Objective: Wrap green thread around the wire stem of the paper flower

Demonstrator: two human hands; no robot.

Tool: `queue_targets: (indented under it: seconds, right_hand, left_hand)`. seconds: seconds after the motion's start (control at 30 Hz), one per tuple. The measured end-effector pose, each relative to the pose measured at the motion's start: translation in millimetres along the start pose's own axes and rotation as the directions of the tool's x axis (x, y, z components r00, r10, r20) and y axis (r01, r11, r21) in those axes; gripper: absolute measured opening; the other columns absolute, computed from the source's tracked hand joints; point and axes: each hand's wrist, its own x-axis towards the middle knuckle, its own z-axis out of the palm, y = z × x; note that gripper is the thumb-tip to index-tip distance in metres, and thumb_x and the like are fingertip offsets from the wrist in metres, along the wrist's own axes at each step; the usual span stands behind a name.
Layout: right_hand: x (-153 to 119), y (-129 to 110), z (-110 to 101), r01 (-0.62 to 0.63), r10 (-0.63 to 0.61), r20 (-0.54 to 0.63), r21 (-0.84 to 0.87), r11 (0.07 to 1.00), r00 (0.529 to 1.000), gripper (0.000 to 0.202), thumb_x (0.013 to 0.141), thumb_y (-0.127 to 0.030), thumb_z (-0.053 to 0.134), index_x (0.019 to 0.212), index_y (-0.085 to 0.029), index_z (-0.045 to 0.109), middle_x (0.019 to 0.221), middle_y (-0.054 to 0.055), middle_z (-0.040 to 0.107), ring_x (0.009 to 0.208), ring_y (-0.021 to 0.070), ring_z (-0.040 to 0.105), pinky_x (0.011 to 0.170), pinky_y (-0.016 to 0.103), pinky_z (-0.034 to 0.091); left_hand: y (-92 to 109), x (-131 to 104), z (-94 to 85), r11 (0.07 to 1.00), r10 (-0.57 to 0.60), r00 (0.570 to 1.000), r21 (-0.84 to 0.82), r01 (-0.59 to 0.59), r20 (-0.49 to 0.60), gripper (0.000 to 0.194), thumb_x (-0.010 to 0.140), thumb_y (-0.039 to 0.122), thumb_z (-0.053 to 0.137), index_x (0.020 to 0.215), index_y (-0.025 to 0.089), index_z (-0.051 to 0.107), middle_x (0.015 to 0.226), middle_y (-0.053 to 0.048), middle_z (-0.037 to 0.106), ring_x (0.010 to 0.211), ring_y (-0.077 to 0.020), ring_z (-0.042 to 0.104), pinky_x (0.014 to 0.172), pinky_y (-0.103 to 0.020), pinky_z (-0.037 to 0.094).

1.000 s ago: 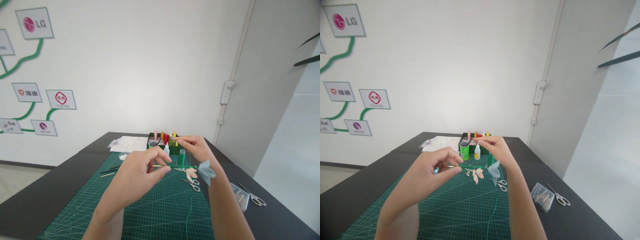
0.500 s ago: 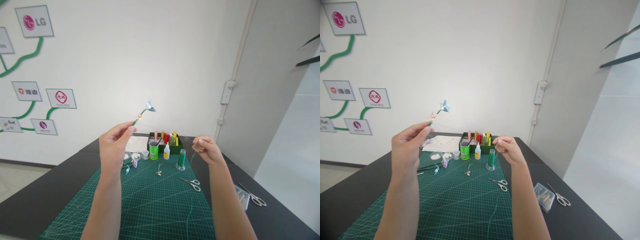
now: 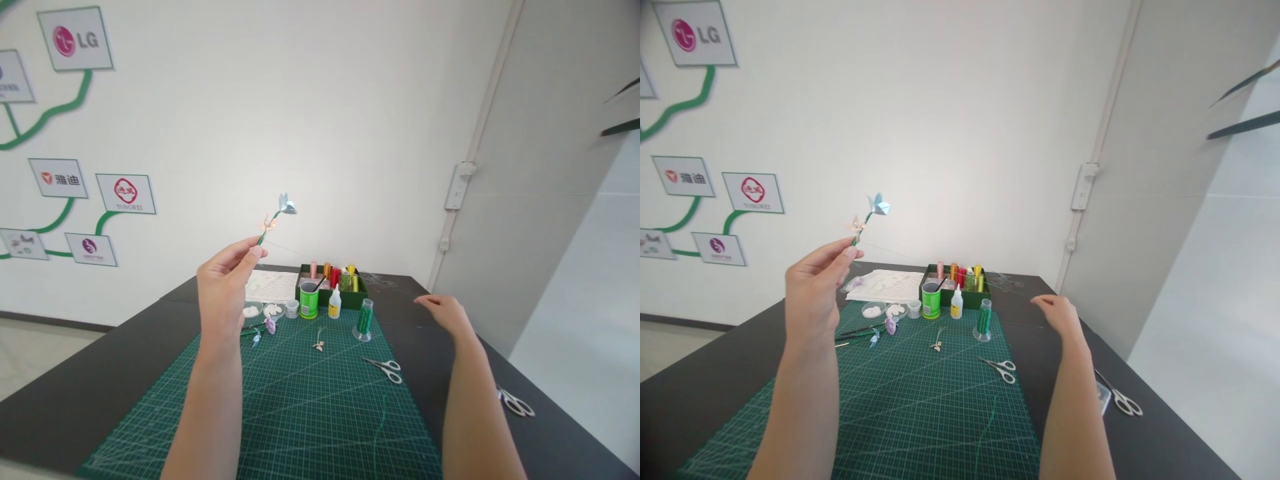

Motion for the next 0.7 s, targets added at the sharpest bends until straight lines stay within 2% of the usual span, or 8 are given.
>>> queue_targets:
  seconds: [0.1, 0.17, 0.23, 0.33, 0.5, 0.53, 0.6, 0.7]
  right_hand:
    - [-1.8, 11.7, -7.2, -0.105, 0.092, -0.082, -0.181, 0.978, 0.992, 0.012, 0.062, -0.021, 0.069, 0.051, -0.023, 0.072, 0.055, 0.010, 0.061, 0.062, 0.0289, 0.058, 0.062, 0.043, 0.040]
    - [-5.8, 12.0, -10.8, -0.137, 0.110, -0.143, -0.202, 0.970, 0.984, 0.017, 0.062, -0.015, 0.066, 0.047, -0.023, 0.067, 0.049, 0.010, 0.054, 0.063, 0.0330, 0.059, 0.065, 0.049, 0.040]
    - [-8.9, 4.7, -12.3, -0.113, 0.074, -0.201, -0.191, 0.975, 0.977, 0.017, 0.064, -0.012, 0.061, 0.053, -0.022, 0.067, 0.052, 0.011, 0.055, 0.070, 0.0367, 0.061, 0.072, 0.057, 0.040]
    - [-10.2, -20.8, -9.5, 0.038, -0.068, -0.239, -0.130, 0.991, 0.969, 0.022, 0.072, -0.014, 0.053, 0.077, -0.022, 0.074, 0.076, 0.015, 0.068, 0.085, 0.0361, 0.063, 0.085, 0.060, 0.040]
    - [-32.8, -93.8, 11.3, 0.353, -0.335, -0.179, 0.076, 0.933, 0.925, 0.035, 0.088, -0.030, 0.051, 0.116, -0.020, 0.071, 0.108, 0.012, 0.073, 0.097, 0.0258, 0.066, 0.096, 0.045, 0.048]
    - [-44.8, -110.7, 17.8, 0.412, -0.390, -0.153, 0.154, 0.898, 0.908, 0.037, 0.091, -0.035, 0.052, 0.121, -0.022, 0.069, 0.111, 0.010, 0.073, 0.101, 0.0242, 0.066, 0.098, 0.043, 0.049]
    - [-75.5, -143.5, 31.0, 0.411, -0.492, -0.008, 0.560, 0.720, 0.871, 0.040, 0.093, -0.041, 0.058, 0.129, -0.025, 0.064, 0.119, 0.009, 0.070, 0.109, 0.0244, 0.065, 0.102, 0.047, 0.048]
    - [-124.4, -181.9, 47.4, 0.101, -0.629, 0.231, 0.889, 0.446, 0.742, 0.040, 0.096, -0.042, 0.058, 0.135, -0.033, 0.057, 0.135, 0.005, 0.063, 0.119, 0.0220, 0.061, 0.106, 0.045, 0.047]
  left_hand:
    - [1.7, 0.3, -1.7, 1.000, 0.005, 1.000, 0.012, -0.005, 0.001, 0.018, 0.071, 0.025, 0.081, 0.089, 0.021, 0.083, 0.075, -0.004, 0.077, 0.069, -0.0143, 0.067, 0.061, -0.023, 0.052]
    - [3.2, 0.1, -3.0, 1.000, 0.005, 1.000, 0.023, -0.005, 0.006, 0.019, 0.071, 0.025, 0.081, 0.090, 0.021, 0.083, 0.075, -0.004, 0.077, 0.069, -0.0148, 0.068, 0.061, -0.024, 0.053]
    - [4.2, -1.3, -2.9, 0.999, -0.008, 1.000, 0.032, 0.007, 0.029, 0.019, 0.071, 0.025, 0.081, 0.090, 0.022, 0.083, 0.075, -0.004, 0.077, 0.068, -0.0146, 0.068, 0.061, -0.024, 0.053]
    - [3.0, -6.9, 1.1, 0.998, -0.050, 0.994, 0.049, 0.046, 0.097, 0.017, 0.072, 0.026, 0.080, 0.089, 0.023, 0.083, 0.076, -0.004, 0.078, 0.068, -0.0140, 0.067, 0.059, -0.023, 0.052]
    - [0.5, -24.3, 16.3, 0.990, -0.097, 0.959, 0.126, 0.065, 0.266, 0.019, 0.077, 0.029, 0.076, 0.095, 0.025, 0.083, 0.079, -0.004, 0.079, 0.064, -0.0140, 0.066, 0.056, -0.024, 0.050]
    - [1.0, -28.0, 19.7, 0.988, -0.098, 0.950, 0.143, 0.058, 0.296, 0.018, 0.078, 0.029, 0.075, 0.094, 0.025, 0.083, 0.078, -0.004, 0.079, 0.062, -0.0137, 0.065, 0.054, -0.024, 0.049]
    - [2.9, -34.5, 25.5, 0.985, -0.091, 0.934, 0.170, 0.033, 0.345, 0.017, 0.079, 0.028, 0.073, 0.093, 0.025, 0.083, 0.077, -0.003, 0.078, 0.058, -0.0124, 0.061, 0.050, -0.023, 0.046]
    - [5.2, -41.0, 30.4, 0.980, -0.073, 0.915, 0.201, -0.009, 0.397, 0.018, 0.082, 0.027, 0.071, 0.096, 0.026, 0.083, 0.074, -0.002, 0.078, 0.052, -0.0101, 0.054, 0.047, -0.022, 0.042]
